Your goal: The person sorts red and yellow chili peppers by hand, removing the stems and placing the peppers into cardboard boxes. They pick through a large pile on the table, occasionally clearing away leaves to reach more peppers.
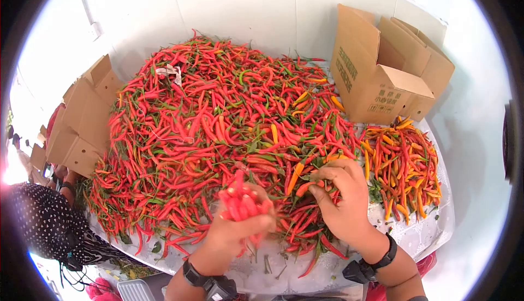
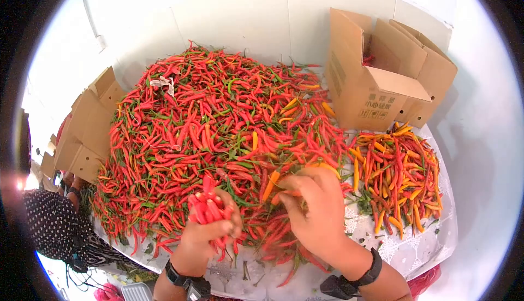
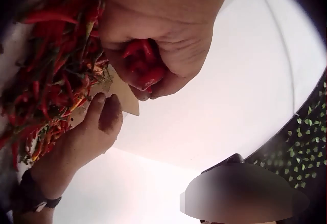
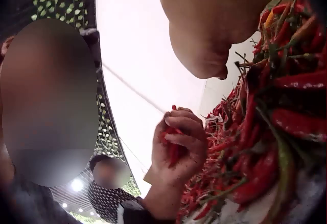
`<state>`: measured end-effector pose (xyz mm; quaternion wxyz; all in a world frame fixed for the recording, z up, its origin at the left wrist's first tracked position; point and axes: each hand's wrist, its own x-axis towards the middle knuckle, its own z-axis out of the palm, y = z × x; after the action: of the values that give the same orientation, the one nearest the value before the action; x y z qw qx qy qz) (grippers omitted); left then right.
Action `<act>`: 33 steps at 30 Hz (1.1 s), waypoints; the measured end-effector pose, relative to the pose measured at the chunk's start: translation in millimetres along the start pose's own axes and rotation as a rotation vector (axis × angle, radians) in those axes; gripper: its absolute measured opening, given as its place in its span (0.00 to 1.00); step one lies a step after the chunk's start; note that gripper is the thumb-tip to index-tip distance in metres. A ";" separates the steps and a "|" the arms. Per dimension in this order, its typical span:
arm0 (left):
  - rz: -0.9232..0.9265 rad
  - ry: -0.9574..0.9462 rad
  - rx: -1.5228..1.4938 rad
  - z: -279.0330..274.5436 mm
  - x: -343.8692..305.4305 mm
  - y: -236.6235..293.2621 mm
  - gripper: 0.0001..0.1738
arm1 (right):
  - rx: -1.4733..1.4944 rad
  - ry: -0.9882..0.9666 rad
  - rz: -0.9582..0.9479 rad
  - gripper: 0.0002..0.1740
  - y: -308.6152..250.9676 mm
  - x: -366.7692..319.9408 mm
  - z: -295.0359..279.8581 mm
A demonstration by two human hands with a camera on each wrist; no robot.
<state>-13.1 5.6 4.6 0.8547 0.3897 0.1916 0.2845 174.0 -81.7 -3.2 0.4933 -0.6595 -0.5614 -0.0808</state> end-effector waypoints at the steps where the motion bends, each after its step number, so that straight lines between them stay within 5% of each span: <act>1: 0.014 0.022 0.001 -3.9 -0.2 4.4 0.19 | -0.005 -0.028 -0.074 0.08 -0.8 -0.7 2.0; 7: 0.200 0.230 -0.074 -16.8 3.8 6.7 0.15 | -0.060 -0.331 -0.333 0.13 -19.3 -18.4 22.0; 22: 0.249 0.207 -0.032 -17.7 2.6 5.8 0.16 | -0.277 -0.201 -0.379 0.11 -12.0 -15.2 25.3; 30: 0.267 0.177 -0.036 -13.4 4.9 2.7 0.15 | -0.254 -0.081 -0.178 0.10 9.8 4.9 -5.2; 33: 0.255 0.186 -0.019 -13.5 5.6 1.9 0.16 | 0.007 -0.071 0.045 0.08 13.8 4.7 -12.4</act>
<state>-16.9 17.7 -2.9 0.7939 0.3747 0.2162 0.4272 192.6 -86.2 -1.6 0.4769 -0.6728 -0.5639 -0.0441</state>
